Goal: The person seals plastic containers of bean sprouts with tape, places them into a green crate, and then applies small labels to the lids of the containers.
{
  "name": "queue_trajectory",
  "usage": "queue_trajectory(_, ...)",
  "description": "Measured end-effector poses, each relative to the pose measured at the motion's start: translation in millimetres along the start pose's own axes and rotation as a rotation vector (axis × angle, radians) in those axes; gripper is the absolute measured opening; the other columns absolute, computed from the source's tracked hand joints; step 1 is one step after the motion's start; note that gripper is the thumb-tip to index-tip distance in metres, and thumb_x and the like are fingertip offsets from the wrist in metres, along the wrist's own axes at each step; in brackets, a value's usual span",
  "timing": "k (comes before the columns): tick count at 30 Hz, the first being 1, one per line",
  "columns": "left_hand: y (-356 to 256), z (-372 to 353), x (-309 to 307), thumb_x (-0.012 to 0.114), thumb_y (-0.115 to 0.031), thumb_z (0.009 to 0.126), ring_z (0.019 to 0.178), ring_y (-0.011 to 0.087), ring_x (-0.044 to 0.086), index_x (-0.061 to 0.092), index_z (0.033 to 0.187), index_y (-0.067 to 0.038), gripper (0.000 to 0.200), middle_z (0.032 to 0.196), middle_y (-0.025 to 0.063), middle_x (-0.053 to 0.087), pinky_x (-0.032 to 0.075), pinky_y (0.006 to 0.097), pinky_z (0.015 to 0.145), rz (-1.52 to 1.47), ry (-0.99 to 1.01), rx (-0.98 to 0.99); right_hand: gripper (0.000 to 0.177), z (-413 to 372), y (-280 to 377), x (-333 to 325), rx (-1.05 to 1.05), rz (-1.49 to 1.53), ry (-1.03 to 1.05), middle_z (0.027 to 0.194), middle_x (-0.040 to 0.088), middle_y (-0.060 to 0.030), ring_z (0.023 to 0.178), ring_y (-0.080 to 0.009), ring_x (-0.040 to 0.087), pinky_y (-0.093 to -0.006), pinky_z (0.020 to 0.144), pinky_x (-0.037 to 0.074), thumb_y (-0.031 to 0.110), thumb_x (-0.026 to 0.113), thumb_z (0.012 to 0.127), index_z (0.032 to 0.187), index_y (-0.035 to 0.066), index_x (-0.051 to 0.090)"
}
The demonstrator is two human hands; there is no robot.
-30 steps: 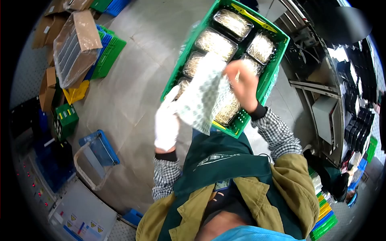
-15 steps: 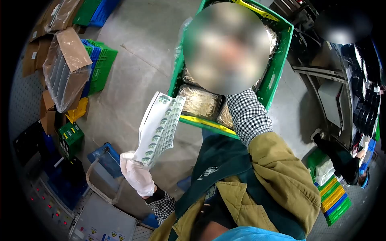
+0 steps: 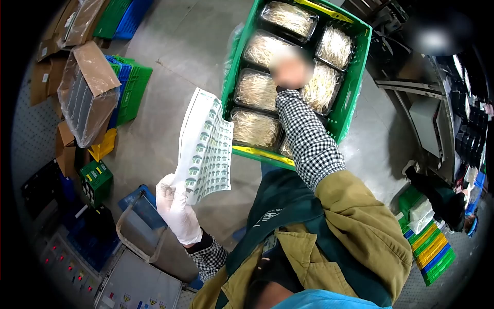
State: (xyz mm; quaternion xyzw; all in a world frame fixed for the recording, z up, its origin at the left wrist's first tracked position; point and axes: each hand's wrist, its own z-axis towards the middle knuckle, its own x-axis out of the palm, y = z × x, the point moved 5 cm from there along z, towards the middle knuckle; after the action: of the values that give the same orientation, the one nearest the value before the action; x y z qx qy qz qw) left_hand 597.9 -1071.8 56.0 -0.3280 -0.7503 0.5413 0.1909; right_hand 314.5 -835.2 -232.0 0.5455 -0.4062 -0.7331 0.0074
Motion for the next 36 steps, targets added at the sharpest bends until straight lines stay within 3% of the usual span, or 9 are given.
queue_trajectory(1,-1.3,-2.0,2.0,0.06,0.0,0.086,0.088,0.0121,0.059,0.054,0.106,0.003,0.021,0.098,0.0069,0.06,0.047,0.025,0.079,0.022,0.018,0.007,0.021,3.4,4.2,-8.1,-0.001,-0.003,0.156,0.106,0.052,-0.0069,0.106,-0.0272,0.051,-0.0465,0.087,0.04,0.031,0.071,0.078,0.085,0.012,0.066)
queue_trajectory(4,-5.8,-5.3,12.3,0.062,0.003,0.084,0.081,0.0118,0.061,0.056,0.106,0.004,0.023,0.095,0.0074,0.063,0.048,0.0239,0.078,0.054,0.086,0.094,0.024,14.1,-12.1,-6.1,0.023,-0.005,0.019,0.096,0.056,-0.0122,0.088,-0.0312,0.059,-0.0442,0.075,0.047,0.009,0.06,0.082,0.105,0.009,0.052)
queue_trajectory(5,-11.2,-8.2,20.6,0.061,0.001,0.088,0.084,0.0107,0.061,0.056,0.109,0.002,0.022,0.098,0.0074,0.065,0.047,0.0229,0.078,0.05,0.131,0.086,0.021,18.8,-9.7,-10.9,0.009,0.007,0.094,0.098,0.057,-0.013,0.089,-0.0311,0.059,-0.0415,0.075,0.048,0.014,0.062,0.084,0.102,0.006,0.054)
queue_trajectory(9,-23.6,-21.8,42.1,0.066,0.002,0.084,0.088,0.0105,0.061,0.058,0.106,0.002,0.023,0.099,0.0072,0.066,0.048,0.0232,0.079,0.008,0.138,0.038,0.046,13.8,72.6,-77.7,-0.209,0.939,0.932,0.129,0.056,-0.0107,0.105,-0.0202,0.059,-0.0336,0.091,0.044,0.037,0.056,0.095,0.126,0.002,0.054)
queue_trajectory(12,-33.6,-36.1,57.5,0.067,0.002,0.083,0.09,0.0119,0.062,0.059,0.107,0.001,0.026,0.1,0.0074,0.066,0.048,0.0233,0.081,-0.082,0.226,0.084,0.059,-9.3,134.1,-167.7,-0.552,1.047,1.315,0.132,0.053,-0.0103,0.126,-0.0195,0.046,-0.0331,0.107,0.034,0.046,0.049,0.096,0.132,0.0,0.048)
queue_trajectory(15,-38.5,-50.0,64.7,0.067,0.002,0.083,0.091,0.0121,0.063,0.059,0.108,0.001,0.025,0.102,0.0081,0.067,0.048,0.0237,0.083,-0.097,0.223,0.189,0.057,-8.9,137.7,-205.0,-0.603,0.927,1.559,0.128,0.056,-0.0092,0.119,-0.0173,0.051,-0.0322,0.104,0.037,0.041,0.057,0.092,0.13,-0.001,0.051)
queue_trajectory(17,-42.1,-58.8,65.6,0.066,0.002,0.084,0.092,0.012,0.063,0.06,0.108,0.001,0.025,0.103,0.0086,0.067,0.048,0.0235,0.083,-0.06,0.159,0.243,0.038,-22.8,135.0,-233.1,-0.374,1.012,1.704,0.102,0.068,-0.004,0.093,-0.0097,0.062,-0.0257,0.086,0.047,0.02,0.069,0.087,0.118,0.0,0.062)
queue_trajectory(20,-45.7,-67.9,64.8,0.064,0.001,0.086,0.09,0.0106,0.062,0.064,0.107,-0.001,0.021,0.103,0.0084,0.069,0.047,0.0223,0.081,0.006,0.042,0.32,0.026,-24.6,123.9,-259.6,-0.357,0.914,1.605,0.09,0.07,-0.0021,0.08,-0.0062,0.061,-0.0228,0.075,0.048,0.022,0.071,0.086,0.1,0.0,0.07)
queue_trajectory(36,-50.0,-130.8,49.6,0.063,-0.004,0.088,0.082,0.0111,0.059,0.065,0.098,0.0,0.011,0.092,0.0055,0.064,0.047,0.0239,0.077,0.325,0.12,0.547,0.011,-26.2,72.7,-340.9,-0.22,1.198,1.598,0.088,0.066,-0.0022,0.084,-0.0078,0.06,-0.0251,0.078,0.048,0.007,0.072,0.083,0.089,0.0,0.065)
